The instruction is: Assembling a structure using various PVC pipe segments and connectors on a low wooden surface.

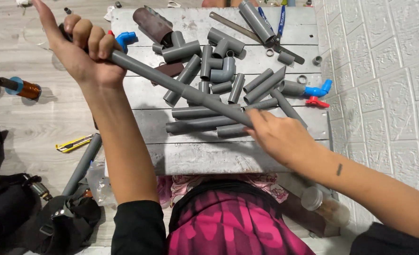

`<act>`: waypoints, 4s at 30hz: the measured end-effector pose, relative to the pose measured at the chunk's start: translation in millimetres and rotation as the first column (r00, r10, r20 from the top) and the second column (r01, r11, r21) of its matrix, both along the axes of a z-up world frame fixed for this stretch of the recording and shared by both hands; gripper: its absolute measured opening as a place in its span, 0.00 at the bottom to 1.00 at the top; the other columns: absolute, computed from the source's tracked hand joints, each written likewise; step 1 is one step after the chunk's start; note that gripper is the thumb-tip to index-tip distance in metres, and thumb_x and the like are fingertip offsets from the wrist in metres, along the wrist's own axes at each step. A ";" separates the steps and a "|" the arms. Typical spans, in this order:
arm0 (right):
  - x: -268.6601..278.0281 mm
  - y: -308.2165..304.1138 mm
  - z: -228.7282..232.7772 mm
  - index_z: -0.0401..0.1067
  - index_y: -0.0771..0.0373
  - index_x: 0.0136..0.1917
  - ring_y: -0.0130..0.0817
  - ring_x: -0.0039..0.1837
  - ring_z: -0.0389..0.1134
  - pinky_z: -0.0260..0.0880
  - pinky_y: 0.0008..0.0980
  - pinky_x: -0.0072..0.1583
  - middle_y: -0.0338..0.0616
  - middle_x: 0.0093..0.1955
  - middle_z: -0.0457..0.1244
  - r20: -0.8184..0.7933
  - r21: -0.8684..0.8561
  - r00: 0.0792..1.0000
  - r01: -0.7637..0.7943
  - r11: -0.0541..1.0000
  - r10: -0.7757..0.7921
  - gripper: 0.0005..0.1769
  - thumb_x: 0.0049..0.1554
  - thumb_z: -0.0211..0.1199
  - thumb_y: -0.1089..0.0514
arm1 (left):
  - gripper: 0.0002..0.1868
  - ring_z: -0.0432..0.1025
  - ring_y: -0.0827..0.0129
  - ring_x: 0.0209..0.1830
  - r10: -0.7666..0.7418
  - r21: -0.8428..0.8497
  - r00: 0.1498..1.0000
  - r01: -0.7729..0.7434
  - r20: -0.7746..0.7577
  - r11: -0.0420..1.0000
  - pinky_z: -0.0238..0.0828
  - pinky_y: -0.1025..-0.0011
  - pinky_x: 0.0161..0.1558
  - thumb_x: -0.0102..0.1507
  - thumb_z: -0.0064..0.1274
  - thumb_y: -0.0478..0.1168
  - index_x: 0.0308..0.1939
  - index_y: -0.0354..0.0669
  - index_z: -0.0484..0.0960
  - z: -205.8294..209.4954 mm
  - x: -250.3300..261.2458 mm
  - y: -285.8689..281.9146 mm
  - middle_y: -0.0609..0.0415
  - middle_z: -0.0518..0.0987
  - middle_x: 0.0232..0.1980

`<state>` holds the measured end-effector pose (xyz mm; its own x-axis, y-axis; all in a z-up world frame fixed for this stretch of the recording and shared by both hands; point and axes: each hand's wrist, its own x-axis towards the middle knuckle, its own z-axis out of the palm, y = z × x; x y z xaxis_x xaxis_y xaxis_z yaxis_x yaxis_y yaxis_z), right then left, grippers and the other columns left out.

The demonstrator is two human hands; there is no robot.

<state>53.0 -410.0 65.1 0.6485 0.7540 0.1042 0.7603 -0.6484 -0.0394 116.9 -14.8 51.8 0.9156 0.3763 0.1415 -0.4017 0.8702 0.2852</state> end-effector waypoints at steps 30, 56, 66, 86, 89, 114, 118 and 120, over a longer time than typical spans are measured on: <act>30.6 -42.4 21.7 0.73 0.60 0.46 0.43 0.28 0.66 0.66 0.42 0.36 0.43 0.33 0.70 -0.353 -0.034 0.902 0.253 0.967 -0.248 0.15 0.56 0.66 0.46 | 0.21 0.37 0.82 0.08 -0.133 -0.247 0.884 0.266 0.448 0.932 0.36 0.77 0.10 0.61 0.35 0.48 0.14 0.55 0.52 10.4 0.8 12.5 0.66 0.48 0.13; 50.5 -147.6 -1.0 0.73 0.49 0.36 0.28 0.24 0.57 0.58 0.27 0.33 0.32 0.22 0.57 0.431 -0.365 0.807 0.564 0.741 -0.403 0.32 0.78 0.57 0.33 | 0.20 0.37 0.82 0.10 -0.079 -0.240 0.795 0.274 0.601 0.931 0.38 0.78 0.13 0.64 0.38 0.48 0.17 0.52 0.56 -18.0 7.0 46.7 0.67 0.49 0.12; 84.9 -173.9 -45.3 0.77 0.52 0.39 0.37 0.29 0.63 0.65 0.35 0.36 0.39 0.26 0.62 0.358 -0.133 0.837 0.484 0.865 -0.414 0.16 0.66 0.66 0.45 | 0.28 0.66 0.64 0.57 -0.062 0.442 0.974 0.155 -0.219 0.883 0.57 0.65 0.62 0.64 0.50 0.56 0.63 0.47 0.70 -15.4 2.2 -16.8 0.49 0.70 0.59; 45.2 -191.0 -75.4 0.68 0.77 0.28 0.38 0.26 0.50 0.54 0.39 0.33 0.51 0.22 0.54 -0.303 0.256 0.713 0.700 0.667 -0.632 0.25 0.65 0.64 0.61 | 0.40 0.75 0.46 0.27 0.054 0.355 0.630 0.504 -0.775 -0.787 0.74 0.56 0.33 0.72 0.22 0.69 0.30 0.40 0.76 -194.1 -233.8 -160.2 0.45 0.80 0.30; 34.4 -177.2 -52.3 0.74 0.73 0.33 0.43 0.26 0.55 0.59 0.41 0.36 0.54 0.23 0.59 -0.166 0.087 0.714 0.698 0.711 -0.681 0.16 0.59 0.63 0.59 | 0.37 0.75 0.45 0.29 0.034 0.370 0.636 0.491 -0.771 -0.789 0.74 0.55 0.34 0.72 0.24 0.67 0.34 0.39 0.75 -192.9 -235.0 -162.7 0.44 0.80 0.32; -46.4 -20.6 -43.7 0.70 0.58 0.41 0.25 0.33 0.62 0.62 0.29 0.37 0.33 0.32 0.64 -0.970 0.117 0.240 0.353 0.928 0.032 0.11 0.59 0.61 0.50 | 0.22 0.81 0.66 0.32 0.225 0.453 0.482 0.875 -0.847 -0.171 0.76 0.68 0.41 0.53 0.47 0.52 0.38 0.41 0.88 26.6 -172.5 -104.7 0.52 0.92 0.40; -56.0 40.3 -43.4 0.70 0.58 0.42 0.28 0.35 0.65 0.66 0.30 0.41 0.35 0.34 0.67 -0.900 0.312 0.403 0.331 0.891 0.166 0.06 0.56 0.63 0.55 | 0.39 0.76 0.49 0.50 0.180 0.886 0.900 0.325 -0.397 0.331 0.76 0.61 0.46 0.70 0.37 0.47 0.80 0.33 0.41 -7.9 -128.3 -56.1 0.29 0.73 0.63; -55.7 66.7 -44.0 0.68 0.61 0.44 0.30 0.33 0.62 0.64 0.30 0.38 0.37 0.34 0.66 -0.844 0.458 0.463 0.365 0.810 0.269 0.05 0.56 0.60 0.58 | 0.40 0.77 0.49 0.56 0.183 0.937 0.964 0.127 -0.194 0.325 0.83 0.58 0.55 0.72 0.42 0.37 0.82 0.45 0.35 2.9 -104.1 -50.3 0.24 0.71 0.71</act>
